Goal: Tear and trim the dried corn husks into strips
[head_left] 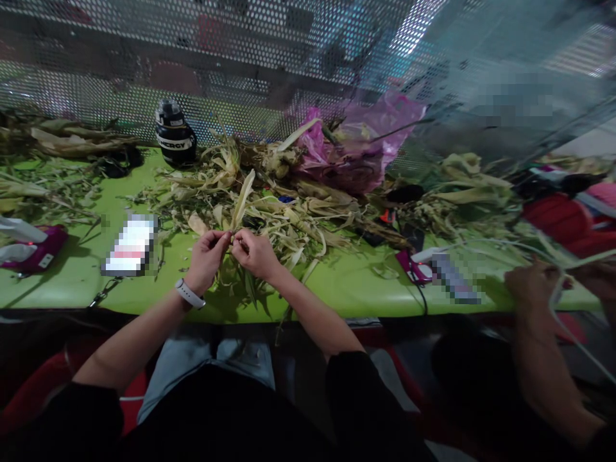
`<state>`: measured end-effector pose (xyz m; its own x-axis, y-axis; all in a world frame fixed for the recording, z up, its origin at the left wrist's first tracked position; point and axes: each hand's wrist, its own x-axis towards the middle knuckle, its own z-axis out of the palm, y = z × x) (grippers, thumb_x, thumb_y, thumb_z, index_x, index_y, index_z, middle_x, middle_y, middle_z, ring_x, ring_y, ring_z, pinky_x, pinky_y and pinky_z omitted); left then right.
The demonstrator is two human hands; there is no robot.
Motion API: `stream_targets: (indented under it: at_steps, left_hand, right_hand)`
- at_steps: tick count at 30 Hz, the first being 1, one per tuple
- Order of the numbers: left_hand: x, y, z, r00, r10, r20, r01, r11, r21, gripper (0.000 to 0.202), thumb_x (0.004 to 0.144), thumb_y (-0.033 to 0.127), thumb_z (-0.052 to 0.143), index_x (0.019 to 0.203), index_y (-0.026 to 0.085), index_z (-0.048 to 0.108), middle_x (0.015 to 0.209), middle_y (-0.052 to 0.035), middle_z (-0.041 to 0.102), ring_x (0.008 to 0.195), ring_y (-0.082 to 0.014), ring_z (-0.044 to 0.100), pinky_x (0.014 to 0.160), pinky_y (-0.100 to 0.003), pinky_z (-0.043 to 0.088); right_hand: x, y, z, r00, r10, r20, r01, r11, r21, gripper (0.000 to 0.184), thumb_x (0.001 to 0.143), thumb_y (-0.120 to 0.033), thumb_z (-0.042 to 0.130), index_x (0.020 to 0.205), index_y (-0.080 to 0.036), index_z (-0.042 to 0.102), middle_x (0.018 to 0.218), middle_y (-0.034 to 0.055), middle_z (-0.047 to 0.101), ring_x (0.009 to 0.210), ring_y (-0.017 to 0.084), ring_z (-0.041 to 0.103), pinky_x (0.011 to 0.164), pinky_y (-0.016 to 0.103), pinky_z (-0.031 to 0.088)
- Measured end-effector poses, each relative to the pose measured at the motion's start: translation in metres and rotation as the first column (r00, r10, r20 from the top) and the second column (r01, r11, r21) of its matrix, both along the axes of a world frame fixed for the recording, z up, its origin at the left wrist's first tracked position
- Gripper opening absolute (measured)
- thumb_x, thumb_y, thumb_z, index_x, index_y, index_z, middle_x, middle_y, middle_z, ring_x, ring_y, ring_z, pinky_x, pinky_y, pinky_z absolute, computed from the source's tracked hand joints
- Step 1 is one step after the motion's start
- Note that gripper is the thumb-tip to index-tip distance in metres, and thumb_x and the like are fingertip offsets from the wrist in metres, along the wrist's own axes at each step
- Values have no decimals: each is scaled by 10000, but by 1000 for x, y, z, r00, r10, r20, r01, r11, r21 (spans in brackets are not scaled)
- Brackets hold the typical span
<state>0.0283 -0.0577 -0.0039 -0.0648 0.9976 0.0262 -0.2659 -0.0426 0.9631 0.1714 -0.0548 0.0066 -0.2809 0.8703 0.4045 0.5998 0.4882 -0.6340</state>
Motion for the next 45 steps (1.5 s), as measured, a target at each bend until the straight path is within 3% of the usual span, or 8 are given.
stream_targets:
  at_steps: [7, 12, 16, 22, 27, 32, 38, 45]
  left_hand:
    - [-2, -3, -3, 981, 5, -193, 27, 986, 164, 348, 792, 386, 733, 1069, 190, 654, 686, 26, 569, 590, -91, 478, 529, -198, 350]
    - [-3, -4, -8, 928, 34, -371, 88, 947, 308, 214, 817, 314, 680, 985, 186, 717, 844, -35, 612, 716, -123, 552, 602, -216, 443]
    - [-5, 0, -16, 914, 6, -405, 125, 947, 295, 203, 795, 306, 708, 948, 175, 732, 830, -39, 636, 718, -131, 575, 596, -223, 449]
    - [-8, 5, -15, 988, -50, -145, 67, 991, 115, 306, 724, 392, 797, 915, 158, 746, 861, -45, 708, 784, -139, 636, 761, -281, 540]
    - [-5, 4, -8, 986, 45, 163, -36, 998, -55, 379, 613, 398, 871, 872, 157, 735, 894, -28, 716, 733, -99, 643, 760, -277, 576]
    - [-3, 1, -5, 981, 75, 178, -60, 994, -92, 397, 585, 388, 885, 868, 153, 735, 894, -30, 723, 734, -94, 650, 737, -252, 566]
    - [-8, 6, -13, 986, 117, 121, -109, 991, -74, 377, 596, 407, 869, 842, 152, 740, 851, -27, 725, 692, -91, 628, 686, -232, 546]
    - [-11, 9, -16, 990, 115, 80, -114, 993, -10, 394, 599, 427, 866, 835, 144, 728, 822, -25, 714, 693, -102, 617, 684, -247, 556]
  right_hand:
    - [3, 3, 9, 934, -6, -357, -88, 965, -247, 181, 806, -385, 471, 777, -207, 485, 555, -67, 432, 475, 82, 342, 496, 232, 269]
    - [4, 2, 12, 927, -1, -375, -111, 955, -276, 165, 783, -368, 482, 774, -203, 492, 554, -67, 440, 488, 82, 346, 500, 235, 256]
    - [4, 1, 13, 944, 29, -328, -126, 952, -280, 155, 779, -354, 494, 767, -199, 494, 547, -72, 426, 502, 84, 353, 527, 239, 278]
    - [6, -2, 14, 937, 58, -344, -171, 936, -307, 215, 832, -401, 497, 819, -190, 528, 572, -61, 470, 518, 93, 386, 533, 243, 292]
    - [9, -1, 13, 971, -103, -215, 34, 952, -304, 206, 869, -421, 536, 881, -217, 507, 512, -87, 422, 469, 105, 379, 520, 248, 264]
    - [6, 4, 8, 1000, 11, 19, -5, 954, -299, 182, 904, -354, 515, 800, -207, 541, 608, -29, 533, 564, 124, 452, 572, 253, 290]
    - [4, 0, 9, 991, 121, 50, -116, 988, -97, 279, 947, -324, 416, 693, -209, 413, 625, -21, 450, 597, 122, 425, 622, 264, 296]
    - [0, -5, 6, 983, 114, 145, -118, 993, 21, 273, 977, -312, 397, 751, -202, 503, 742, 31, 535, 710, 151, 480, 701, 280, 370]
